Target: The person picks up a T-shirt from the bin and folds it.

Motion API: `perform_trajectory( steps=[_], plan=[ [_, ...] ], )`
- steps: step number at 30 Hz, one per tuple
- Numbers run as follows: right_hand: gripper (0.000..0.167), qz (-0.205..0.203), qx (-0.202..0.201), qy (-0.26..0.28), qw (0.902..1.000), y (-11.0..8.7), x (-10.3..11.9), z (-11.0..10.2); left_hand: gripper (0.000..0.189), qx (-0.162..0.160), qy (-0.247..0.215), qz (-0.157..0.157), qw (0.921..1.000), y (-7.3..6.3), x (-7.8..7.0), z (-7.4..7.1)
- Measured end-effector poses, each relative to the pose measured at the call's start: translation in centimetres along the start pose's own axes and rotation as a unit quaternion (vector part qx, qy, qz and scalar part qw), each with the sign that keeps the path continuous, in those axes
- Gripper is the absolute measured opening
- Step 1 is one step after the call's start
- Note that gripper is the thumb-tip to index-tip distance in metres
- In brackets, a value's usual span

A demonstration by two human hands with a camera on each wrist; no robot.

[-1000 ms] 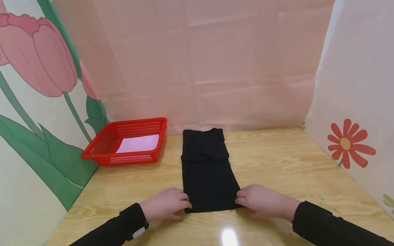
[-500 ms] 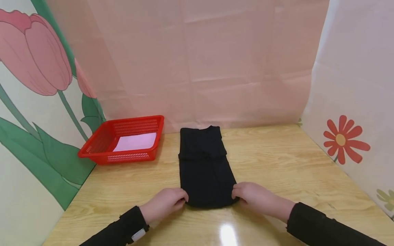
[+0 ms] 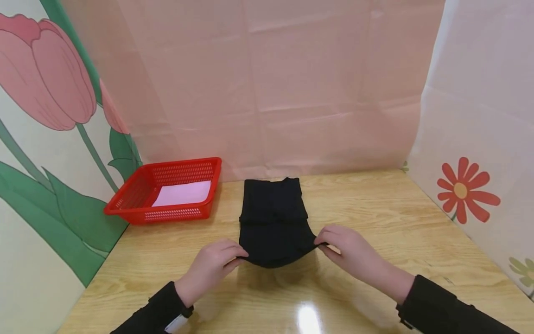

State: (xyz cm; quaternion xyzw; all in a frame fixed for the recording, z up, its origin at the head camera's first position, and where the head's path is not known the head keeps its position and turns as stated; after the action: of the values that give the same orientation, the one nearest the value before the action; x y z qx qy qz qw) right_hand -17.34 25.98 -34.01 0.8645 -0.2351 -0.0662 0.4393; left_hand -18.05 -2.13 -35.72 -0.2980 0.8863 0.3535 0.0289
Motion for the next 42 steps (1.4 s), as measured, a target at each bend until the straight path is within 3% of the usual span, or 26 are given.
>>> perform_trajectory(
  steps=[3,6,7,10,12,18,22,25,26,29,30,34,38,42],
  plan=[
    [0.035,0.029,-0.016,-0.009,0.9994,1.2,-0.5,-1.1,0.018,-0.057,-0.028,-0.053,0.9966,1.2,0.2,-1.6],
    [0.012,0.054,-0.026,-0.027,0.9978,2.6,-1.3,-2.1,0.018,-0.107,-0.051,-0.091,0.9888,2.7,0.6,-3.1],
    [0.004,0.061,-0.03,-0.034,0.9971,3.1,-1.5,-2.5,0.018,-0.124,-0.054,-0.094,0.9864,3.3,0.8,-3.5],
    [0.029,0.074,-0.047,-0.058,0.9945,4.8,-2.1,-3.5,0.018,-0.168,-0.061,-0.089,0.9798,4.9,1.1,-4.7],
    [0.033,0.077,-0.066,-0.068,0.9926,5.8,-2.3,-4.1,0.017,-0.193,-0.061,-0.082,0.9757,5.9,1.1,-5.4],
    [0.037,0.093,-0.112,-0.047,0.9882,7.9,-1.9,-5.8,0.017,-0.235,-0.062,-0.072,0.9674,7.3,0.3,-7.7],
    [0.038,0.093,-0.127,0.001,0.9875,8.4,-0.8,-6.6,0.017,-0.242,-0.071,-0.062,0.9658,7.2,-0.7,-9.0],
    [0.008,0.074,-0.141,0.048,0.986,8.5,0.5,-7.3,0.02,-0.243,-0.08,-0.039,0.966,6.8,-1.6,-9.6],
    [0.009,0.066,-0.146,0.068,0.9848,8.6,1.0,-7.6,0.021,-0.243,-0.082,-0.028,0.9662,6.7,-2.0,-9.8],
    [0.03,0.031,-0.159,0.14,0.9767,8.9,2.6,-8.2,0.024,-0.237,-0.086,0.01,0.9676,6.0,-3.0,-10.0],
    [0.029,0.023,-0.158,0.165,0.9732,8.8,3.1,-8.3,0.025,-0.233,-0.087,0.022,0.9684,5.8,-3.3,-10.0],
    [0.023,0.006,-0.13,0.189,0.9733,7.9,3.8,-8.6,0.027,-0.202,-0.112,0.069,0.9706,4.6,-4.3,-9.6],
    [0.019,-0.027,-0.084,0.196,0.9765,7.1,4.2,-8.5,0.028,-0.175,-0.141,0.113,0.9678,3.5,-5.0,-8.9],
    [0.013,-0.042,-0.029,0.234,0.9709,6.6,4.2,-7.8,0.025,-0.15,-0.153,0.122,0.9692,3.2,-5.0,-7.8]
  ],
)
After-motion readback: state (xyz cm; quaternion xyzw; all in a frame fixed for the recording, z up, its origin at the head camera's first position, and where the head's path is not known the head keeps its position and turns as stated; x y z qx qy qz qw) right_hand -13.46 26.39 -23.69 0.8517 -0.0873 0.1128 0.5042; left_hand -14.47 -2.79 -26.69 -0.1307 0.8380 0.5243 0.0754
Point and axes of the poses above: each hand's wrist, its own y-axis towards the middle knuckle, its own z-axis out of the palm, x = y × z, the point moved 6 cm from there along y, towards the middle knuckle, and after that the axes turned 8 degrees about -x, right-handed, at the moved point
